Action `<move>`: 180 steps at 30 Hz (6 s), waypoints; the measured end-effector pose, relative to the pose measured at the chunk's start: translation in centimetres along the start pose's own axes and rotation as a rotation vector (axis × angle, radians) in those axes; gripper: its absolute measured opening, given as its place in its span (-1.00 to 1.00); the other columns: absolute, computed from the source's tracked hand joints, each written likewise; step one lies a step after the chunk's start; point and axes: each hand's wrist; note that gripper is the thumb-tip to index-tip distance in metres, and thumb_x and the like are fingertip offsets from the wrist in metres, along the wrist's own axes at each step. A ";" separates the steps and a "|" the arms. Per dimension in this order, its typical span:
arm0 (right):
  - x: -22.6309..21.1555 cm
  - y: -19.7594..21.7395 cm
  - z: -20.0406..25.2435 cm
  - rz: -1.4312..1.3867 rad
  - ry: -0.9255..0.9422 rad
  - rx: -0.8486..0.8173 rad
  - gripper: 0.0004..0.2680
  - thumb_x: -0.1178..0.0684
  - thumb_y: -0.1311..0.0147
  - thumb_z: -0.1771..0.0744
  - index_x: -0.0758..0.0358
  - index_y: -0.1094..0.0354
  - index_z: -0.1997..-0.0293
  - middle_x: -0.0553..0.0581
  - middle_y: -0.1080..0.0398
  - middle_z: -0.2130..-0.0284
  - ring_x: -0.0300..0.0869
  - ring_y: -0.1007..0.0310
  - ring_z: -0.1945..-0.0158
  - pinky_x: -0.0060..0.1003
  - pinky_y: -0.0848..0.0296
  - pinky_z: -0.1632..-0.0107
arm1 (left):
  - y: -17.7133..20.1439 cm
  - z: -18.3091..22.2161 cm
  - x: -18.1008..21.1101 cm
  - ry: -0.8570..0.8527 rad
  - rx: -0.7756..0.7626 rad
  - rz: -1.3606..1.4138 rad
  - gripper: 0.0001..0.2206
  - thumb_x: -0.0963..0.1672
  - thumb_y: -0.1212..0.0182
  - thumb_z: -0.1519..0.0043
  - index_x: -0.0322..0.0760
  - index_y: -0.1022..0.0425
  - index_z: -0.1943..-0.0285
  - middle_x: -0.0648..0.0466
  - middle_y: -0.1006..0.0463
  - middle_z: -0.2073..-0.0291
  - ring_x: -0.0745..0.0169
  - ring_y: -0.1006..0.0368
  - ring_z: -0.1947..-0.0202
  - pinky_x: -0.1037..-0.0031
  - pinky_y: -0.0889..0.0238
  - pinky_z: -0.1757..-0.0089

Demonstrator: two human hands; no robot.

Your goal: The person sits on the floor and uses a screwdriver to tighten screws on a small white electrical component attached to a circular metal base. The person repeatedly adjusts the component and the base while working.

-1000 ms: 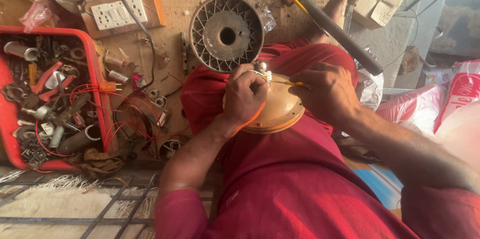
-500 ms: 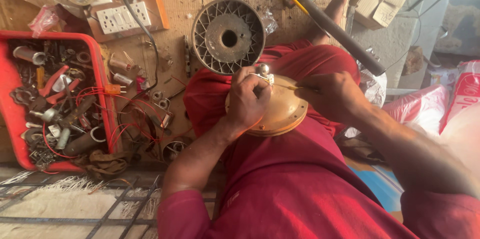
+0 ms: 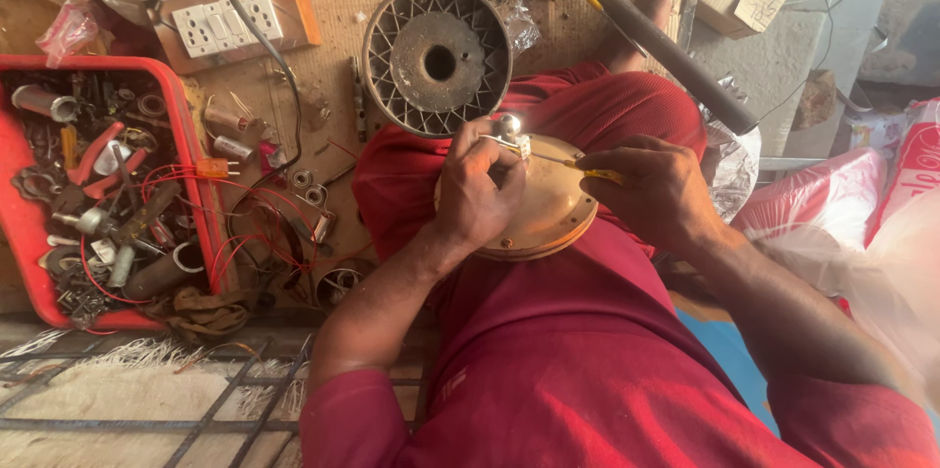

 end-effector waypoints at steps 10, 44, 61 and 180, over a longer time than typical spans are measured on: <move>-0.2 -0.2 -0.2 -0.038 0.024 0.010 -0.82 0.16 -0.31 -0.25 0.17 -0.58 0.09 0.11 -0.53 0.27 -0.15 -0.59 0.28 -0.26 -0.58 0.22 | 0.0 0.0 -0.2 0.032 -0.037 0.002 -0.88 -0.29 -0.34 -0.14 -0.42 -0.46 0.36 -0.17 -0.44 0.03 0.13 -0.56 0.19 0.42 -0.52 0.21; -2.1 0.0 -2.1 0.132 0.097 -0.028 -0.88 0.04 -0.23 -0.31 0.25 -0.59 0.27 0.20 -0.55 0.43 0.01 -0.57 0.40 -0.11 -0.53 0.30 | -0.2 0.2 -0.3 0.115 -0.026 0.029 -0.87 -0.28 -0.29 -0.16 -0.43 -0.41 0.39 -0.22 -0.47 0.02 0.17 -0.62 0.31 0.45 -0.56 0.32; 0.6 0.0 -3.0 0.061 0.311 -0.064 -0.81 0.11 -0.29 -0.16 0.19 -0.60 0.21 0.14 -0.58 0.33 -0.08 -0.60 0.31 -0.19 -0.58 0.23 | -0.6 0.5 -0.6 0.091 0.012 0.013 -0.90 -0.26 -0.29 -0.14 -0.40 -0.45 0.39 -0.17 -0.49 0.08 0.12 -0.60 0.29 0.38 -0.54 0.26; -1.4 -2.5 -13.0 -0.410 -0.399 -0.014 -0.62 -0.23 0.00 -0.39 0.08 -0.37 -0.31 0.03 -0.40 0.54 -0.32 -0.32 0.57 -0.38 -0.32 0.51 | 14.1 1.9 -2.9 0.500 0.623 0.455 -0.70 -0.16 -0.35 -0.30 -0.44 -0.54 -0.17 0.08 -0.59 0.27 0.46 -0.40 0.31 0.60 -0.32 0.24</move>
Point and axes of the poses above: each hand's wrist, its own z-axis away from the middle knuckle, its own y-axis out of the back of the hand, x = y × z
